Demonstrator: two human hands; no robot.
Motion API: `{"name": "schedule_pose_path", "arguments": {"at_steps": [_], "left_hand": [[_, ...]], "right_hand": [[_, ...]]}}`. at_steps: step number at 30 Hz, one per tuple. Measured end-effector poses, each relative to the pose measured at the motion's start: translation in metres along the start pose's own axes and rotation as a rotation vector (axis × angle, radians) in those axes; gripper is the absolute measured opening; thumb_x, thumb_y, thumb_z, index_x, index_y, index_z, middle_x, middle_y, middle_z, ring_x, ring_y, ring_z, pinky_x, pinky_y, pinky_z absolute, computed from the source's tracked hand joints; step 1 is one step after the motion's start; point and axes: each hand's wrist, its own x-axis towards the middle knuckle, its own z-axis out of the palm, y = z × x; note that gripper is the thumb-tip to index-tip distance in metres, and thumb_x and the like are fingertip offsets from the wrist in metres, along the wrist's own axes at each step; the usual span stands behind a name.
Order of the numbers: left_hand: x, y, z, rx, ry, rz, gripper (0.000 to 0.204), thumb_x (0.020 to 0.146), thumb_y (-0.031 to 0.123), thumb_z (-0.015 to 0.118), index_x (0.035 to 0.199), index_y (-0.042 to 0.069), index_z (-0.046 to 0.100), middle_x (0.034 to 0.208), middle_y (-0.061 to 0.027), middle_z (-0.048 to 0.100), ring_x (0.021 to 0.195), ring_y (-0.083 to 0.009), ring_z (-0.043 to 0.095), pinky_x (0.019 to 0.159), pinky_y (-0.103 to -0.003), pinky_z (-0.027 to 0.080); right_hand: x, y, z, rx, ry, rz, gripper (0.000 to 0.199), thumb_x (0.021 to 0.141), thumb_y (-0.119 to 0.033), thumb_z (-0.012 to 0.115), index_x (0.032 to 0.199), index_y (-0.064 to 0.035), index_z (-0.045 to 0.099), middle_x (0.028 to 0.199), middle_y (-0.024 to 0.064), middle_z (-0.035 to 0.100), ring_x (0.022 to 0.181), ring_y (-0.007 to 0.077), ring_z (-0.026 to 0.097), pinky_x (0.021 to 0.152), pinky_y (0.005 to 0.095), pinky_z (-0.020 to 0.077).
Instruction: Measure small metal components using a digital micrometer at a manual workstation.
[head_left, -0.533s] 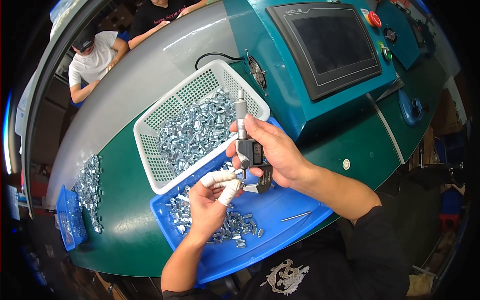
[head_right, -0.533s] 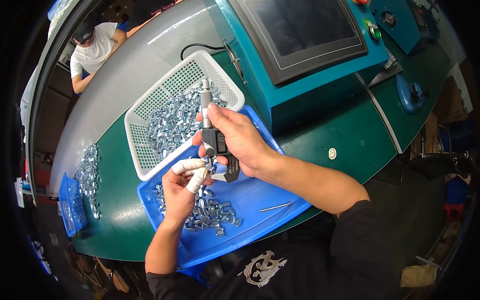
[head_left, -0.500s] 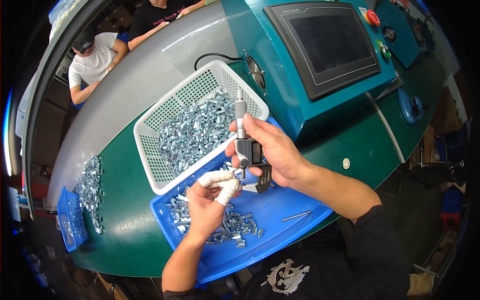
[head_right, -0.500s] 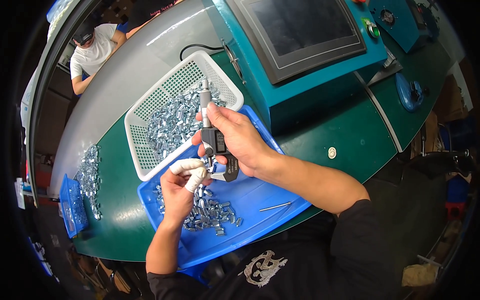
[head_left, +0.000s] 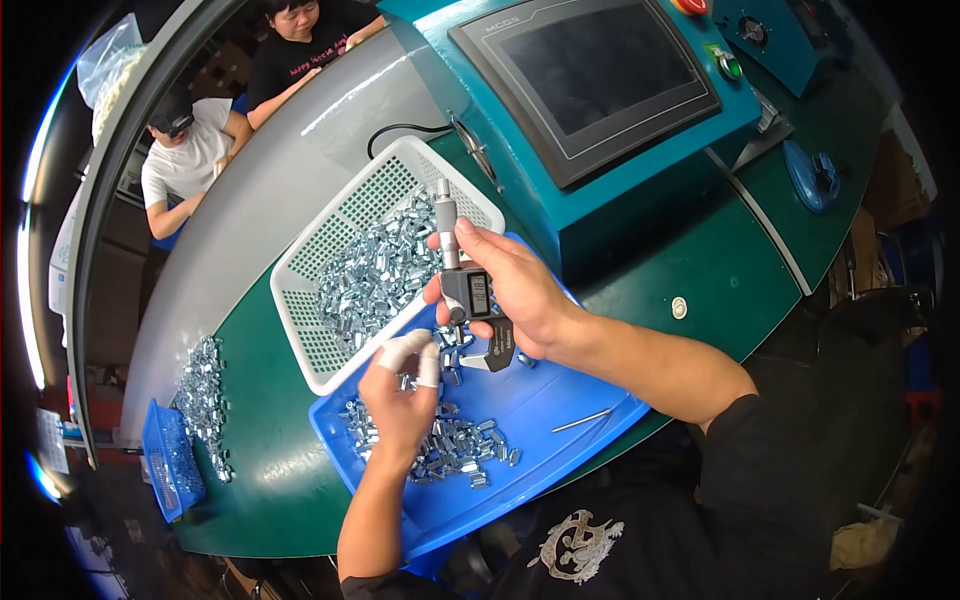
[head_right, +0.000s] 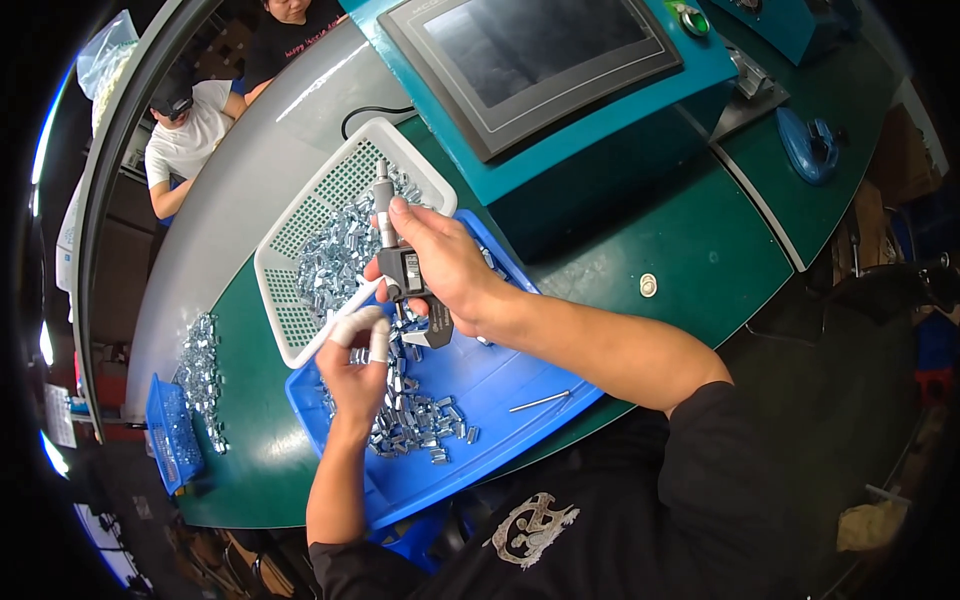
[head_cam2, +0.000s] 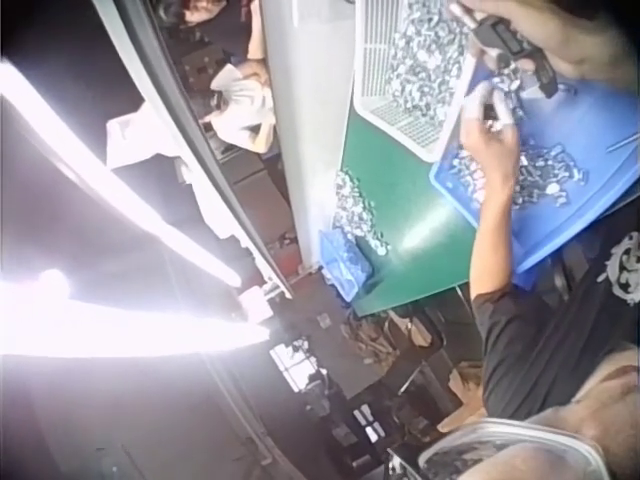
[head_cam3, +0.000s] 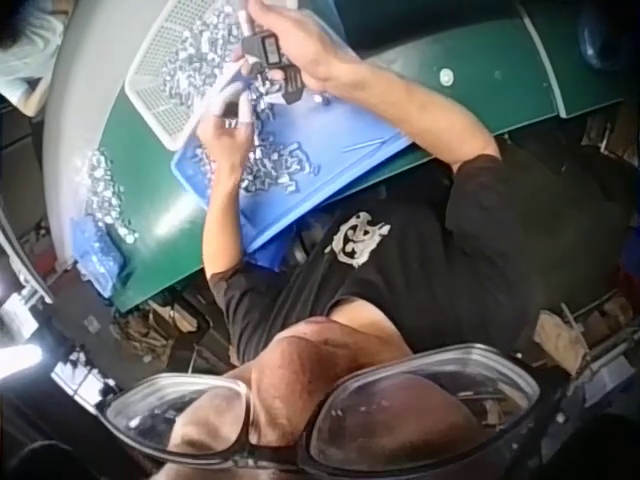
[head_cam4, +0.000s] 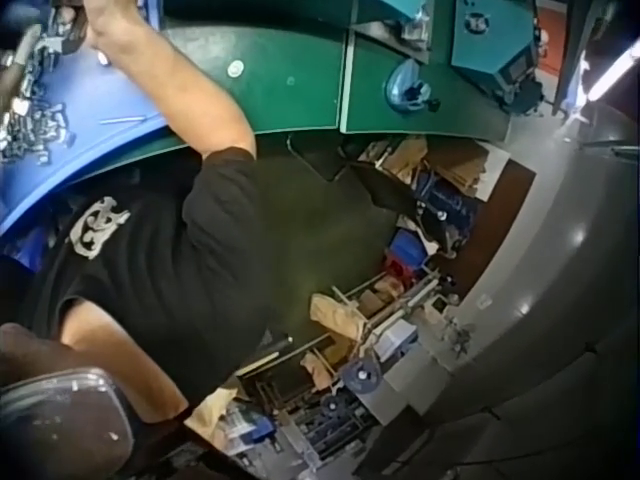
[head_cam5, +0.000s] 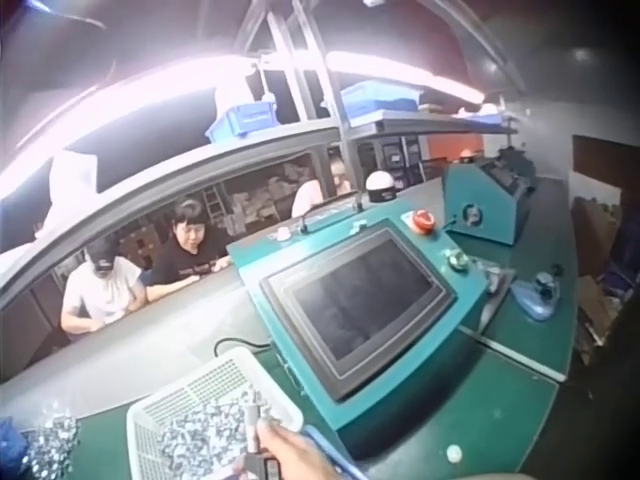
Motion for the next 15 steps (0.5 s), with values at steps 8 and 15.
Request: {"name": "schedule_pose_path", "arguments": {"at_steps": [8,15], "left_hand": [[0.000,0.013,0.037,0.359,-0.557,0.309,0.041,0.070,0.020,0.073,0.104,0.002,0.059,0.111,-0.0185,0.053,0.099,-0.0384,0.051,0.085,-0.045,0.043],[0.018,-0.004,0.075,0.481,-0.654,0.524,0.042,0.077,0.034,0.061,0.111,0.008,0.059,0.118,-0.0180,0.052,0.108,-0.0400,0.047,0.096,-0.046,0.037]], "right_hand": [[-0.002,0.002,-0.003,0.110,-0.011,0.005,0.049,0.097,-0.048,0.035,0.114,-0.0050,0.049,0.081,0.0138,0.062,0.062,0.0162,0.063,0.038,0.0225,0.0420],[-0.003,-0.004,-0.002,0.038,0.043,-0.073,0.050,0.097,-0.048,0.033,0.115,-0.0032,0.048,0.082,0.0159,0.061,0.063,0.0163,0.062,0.037,0.0220,0.0432]]}}
